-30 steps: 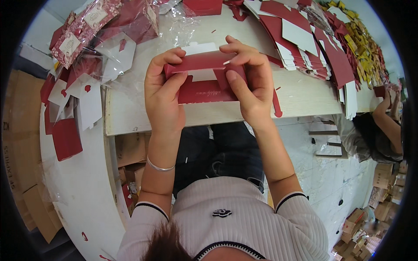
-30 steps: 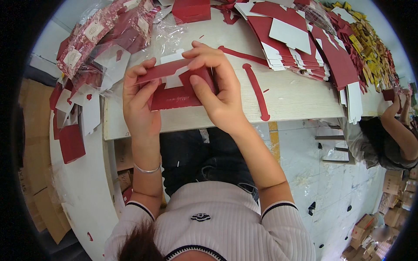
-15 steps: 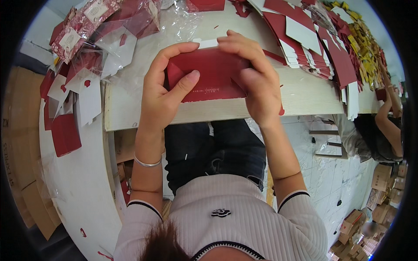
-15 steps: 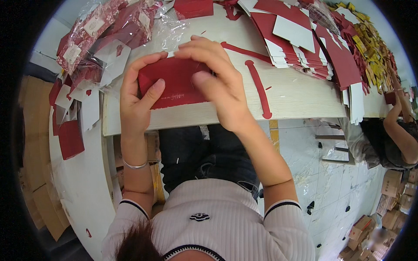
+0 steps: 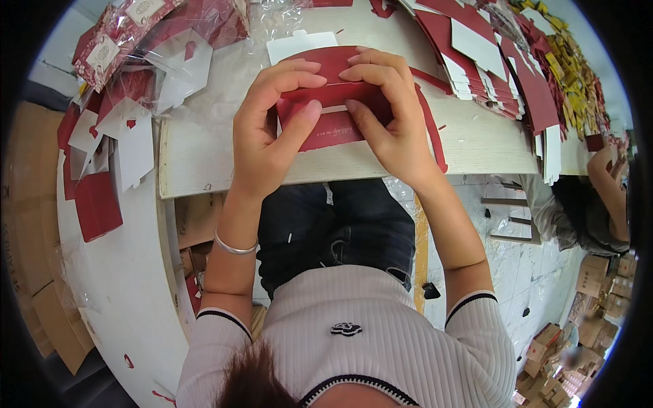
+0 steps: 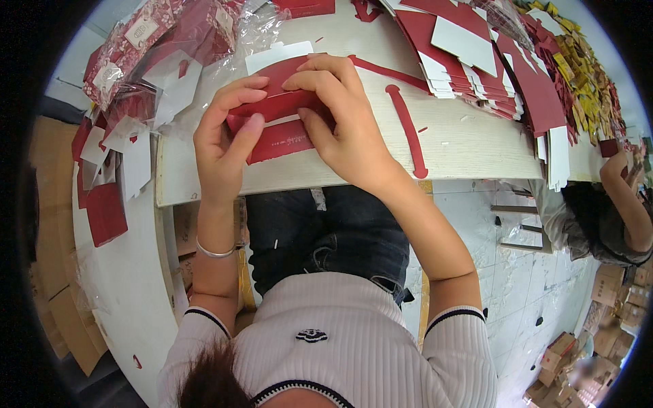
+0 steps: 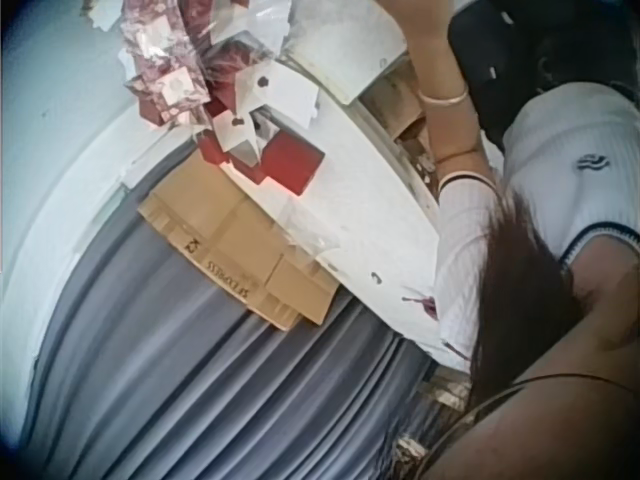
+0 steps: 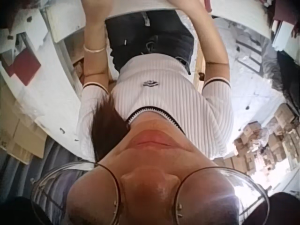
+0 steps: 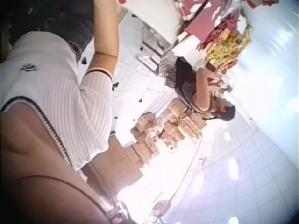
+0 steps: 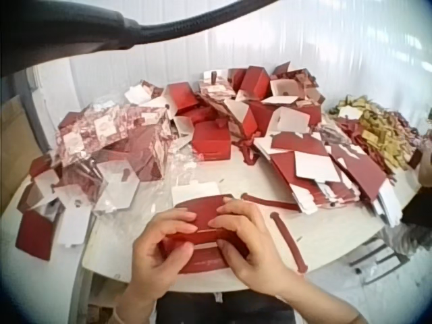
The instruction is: The person folds red paper envelopes and inserts small red paper strips into them. The person handles each envelope one at a time, folds the flaps, and places the finished items on the table.
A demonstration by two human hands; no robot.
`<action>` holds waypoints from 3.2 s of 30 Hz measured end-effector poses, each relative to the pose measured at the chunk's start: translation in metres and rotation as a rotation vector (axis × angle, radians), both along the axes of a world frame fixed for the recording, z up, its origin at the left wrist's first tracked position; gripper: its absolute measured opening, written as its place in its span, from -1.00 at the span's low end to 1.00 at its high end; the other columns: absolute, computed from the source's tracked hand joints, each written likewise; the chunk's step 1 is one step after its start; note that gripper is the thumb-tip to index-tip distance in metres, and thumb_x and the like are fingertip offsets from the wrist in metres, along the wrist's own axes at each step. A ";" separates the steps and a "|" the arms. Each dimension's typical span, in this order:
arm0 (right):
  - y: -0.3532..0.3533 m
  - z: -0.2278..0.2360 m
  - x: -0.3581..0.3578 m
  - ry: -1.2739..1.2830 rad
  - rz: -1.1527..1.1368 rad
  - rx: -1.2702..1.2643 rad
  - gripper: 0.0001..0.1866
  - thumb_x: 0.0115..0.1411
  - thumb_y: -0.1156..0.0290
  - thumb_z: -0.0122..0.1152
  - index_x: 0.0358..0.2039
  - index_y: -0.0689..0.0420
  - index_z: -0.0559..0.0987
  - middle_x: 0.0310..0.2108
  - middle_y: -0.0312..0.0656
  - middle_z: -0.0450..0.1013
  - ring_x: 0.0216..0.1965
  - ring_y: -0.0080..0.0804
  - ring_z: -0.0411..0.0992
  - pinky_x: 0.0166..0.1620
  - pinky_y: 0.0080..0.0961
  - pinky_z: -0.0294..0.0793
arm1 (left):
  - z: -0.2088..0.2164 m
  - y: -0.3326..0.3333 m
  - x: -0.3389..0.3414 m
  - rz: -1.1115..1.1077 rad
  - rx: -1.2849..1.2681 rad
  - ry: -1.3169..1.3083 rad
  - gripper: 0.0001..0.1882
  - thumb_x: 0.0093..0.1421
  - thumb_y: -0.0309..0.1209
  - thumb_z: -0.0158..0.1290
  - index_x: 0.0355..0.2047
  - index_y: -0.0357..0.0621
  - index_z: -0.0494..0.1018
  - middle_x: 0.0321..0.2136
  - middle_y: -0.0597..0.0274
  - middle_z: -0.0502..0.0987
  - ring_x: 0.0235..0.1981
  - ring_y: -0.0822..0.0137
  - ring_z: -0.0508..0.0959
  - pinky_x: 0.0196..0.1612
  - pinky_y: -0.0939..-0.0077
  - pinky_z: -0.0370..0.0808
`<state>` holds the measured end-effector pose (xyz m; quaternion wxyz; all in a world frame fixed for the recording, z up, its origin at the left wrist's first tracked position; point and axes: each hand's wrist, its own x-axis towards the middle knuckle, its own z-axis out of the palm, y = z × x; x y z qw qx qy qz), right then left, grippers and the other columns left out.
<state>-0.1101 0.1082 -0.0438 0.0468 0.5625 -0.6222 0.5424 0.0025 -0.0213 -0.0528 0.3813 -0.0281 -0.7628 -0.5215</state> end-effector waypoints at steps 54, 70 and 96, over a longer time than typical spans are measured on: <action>0.055 0.032 0.015 -0.750 0.216 0.143 -0.87 0.07 0.59 0.07 -0.32 0.29 0.43 -0.54 -0.21 0.45 -0.45 -0.60 0.41 -0.37 -0.70 0.39 | 0.023 0.053 -0.001 0.080 0.141 -0.003 -0.62 -0.09 -0.51 0.16 -0.21 -0.27 0.38 -0.24 0.05 0.43 -0.24 0.20 0.45 -0.19 0.51 0.37; 0.035 0.012 0.023 -1.139 0.183 -0.243 -0.87 0.04 0.54 0.13 -0.37 0.28 0.53 -0.47 -0.25 0.47 -0.47 -0.63 0.37 -0.38 -0.72 0.34 | 0.009 0.069 -0.007 -0.070 0.163 0.109 -0.71 -0.07 -0.59 0.12 -0.27 -0.23 0.40 -0.37 0.12 0.44 -0.39 0.38 0.47 -0.31 0.60 0.44; 0.025 0.013 0.008 -0.609 0.031 -0.321 -0.80 0.05 0.57 0.09 -0.26 0.28 0.50 -0.48 -0.27 0.40 -0.44 -0.61 0.33 -0.40 -0.71 0.30 | 0.012 0.064 -0.019 -0.284 0.847 -0.096 -0.79 0.08 -0.51 0.04 -0.30 -0.30 0.27 -0.50 0.05 0.51 -0.53 0.34 0.55 -0.45 0.56 0.53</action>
